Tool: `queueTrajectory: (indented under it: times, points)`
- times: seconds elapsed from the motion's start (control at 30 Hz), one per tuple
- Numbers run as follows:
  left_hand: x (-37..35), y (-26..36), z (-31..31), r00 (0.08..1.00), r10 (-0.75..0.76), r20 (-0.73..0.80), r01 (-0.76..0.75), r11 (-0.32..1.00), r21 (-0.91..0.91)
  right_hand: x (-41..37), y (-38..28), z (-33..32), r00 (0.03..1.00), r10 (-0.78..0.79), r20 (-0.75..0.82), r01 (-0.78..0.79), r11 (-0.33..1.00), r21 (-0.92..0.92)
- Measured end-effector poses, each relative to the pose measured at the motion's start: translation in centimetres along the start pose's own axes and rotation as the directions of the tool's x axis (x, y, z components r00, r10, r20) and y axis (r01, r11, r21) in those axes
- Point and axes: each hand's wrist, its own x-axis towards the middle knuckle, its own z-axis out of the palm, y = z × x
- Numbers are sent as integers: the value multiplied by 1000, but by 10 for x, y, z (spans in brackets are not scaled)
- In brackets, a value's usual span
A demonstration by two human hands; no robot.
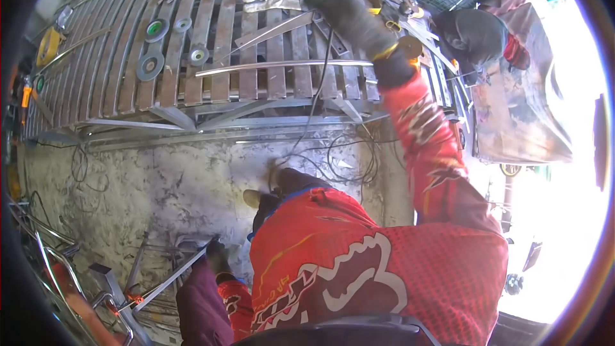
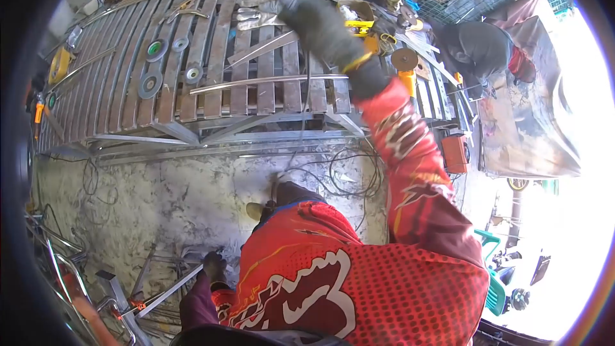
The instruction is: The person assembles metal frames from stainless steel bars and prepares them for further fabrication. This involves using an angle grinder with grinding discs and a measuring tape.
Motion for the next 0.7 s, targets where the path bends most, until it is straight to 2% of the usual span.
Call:
queueTrajectory:
  times: [0.07,0.1,0.13,0.17,0.23,0.27,0.33,0.37,0.4,0.43,0.47,0.5,0.53,0.57,0.6,0.63,0.67,0.7]
  points:
    - [4,0,8,997,52,-53,-55,997,-49,31,54,-31,995,-41,-96,31,995,-98]
    - [6,4,13,997,48,-61,-50,998,-34,40,52,-45,971,215,-105,-169,926,339]
    - [6,0,19,999,-5,-33,7,996,86,49,49,-59,898,440,-2,-311,640,702]
    - [6,9,21,999,-8,-33,11,996,94,59,51,-68,897,443,0,-313,634,707]
    - [4,41,31,992,41,116,-81,925,372,73,55,-74,757,573,315,-575,355,737]
    - [-3,57,35,993,26,112,-66,924,378,75,64,-59,760,563,323,-573,347,742]
    - [-15,85,41,967,228,112,-251,923,291,85,85,-22,747,580,324,-402,6,916]
    - [-19,94,46,973,212,89,-230,925,301,90,83,-26,813,520,262,-367,109,924]
    - [-25,92,56,974,185,131,-219,920,324,99,84,-18,829,498,255,-347,99,933]
    - [-32,90,63,974,155,168,-206,915,348,110,85,-6,853,495,162,-229,77,970]
    - [-38,97,64,981,134,142,-178,916,361,121,78,-4,863,499,73,-112,49,993]
    - [-47,105,68,988,37,148,-86,939,334,126,71,-2,853,503,-140,-74,382,921]
    - [-54,113,71,989,97,115,-132,928,349,137,71,22,859,492,-143,-54,365,929]
    - [-60,120,74,984,156,80,-175,913,368,151,75,63,887,308,-343,232,345,910]
    - [-65,126,78,988,140,60,-153,913,378,167,64,81,925,240,-294,194,366,910]
    - [-70,132,82,999,-45,-2,44,978,203,182,54,98,955,169,-242,160,392,906]
    - [-74,138,86,972,-232,-31,232,973,9,199,35,104,967,244,75,-189,491,851]
    - [-76,143,90,914,-406,-25,394,899,-193,204,18,135,990,143,6,-92,604,791]
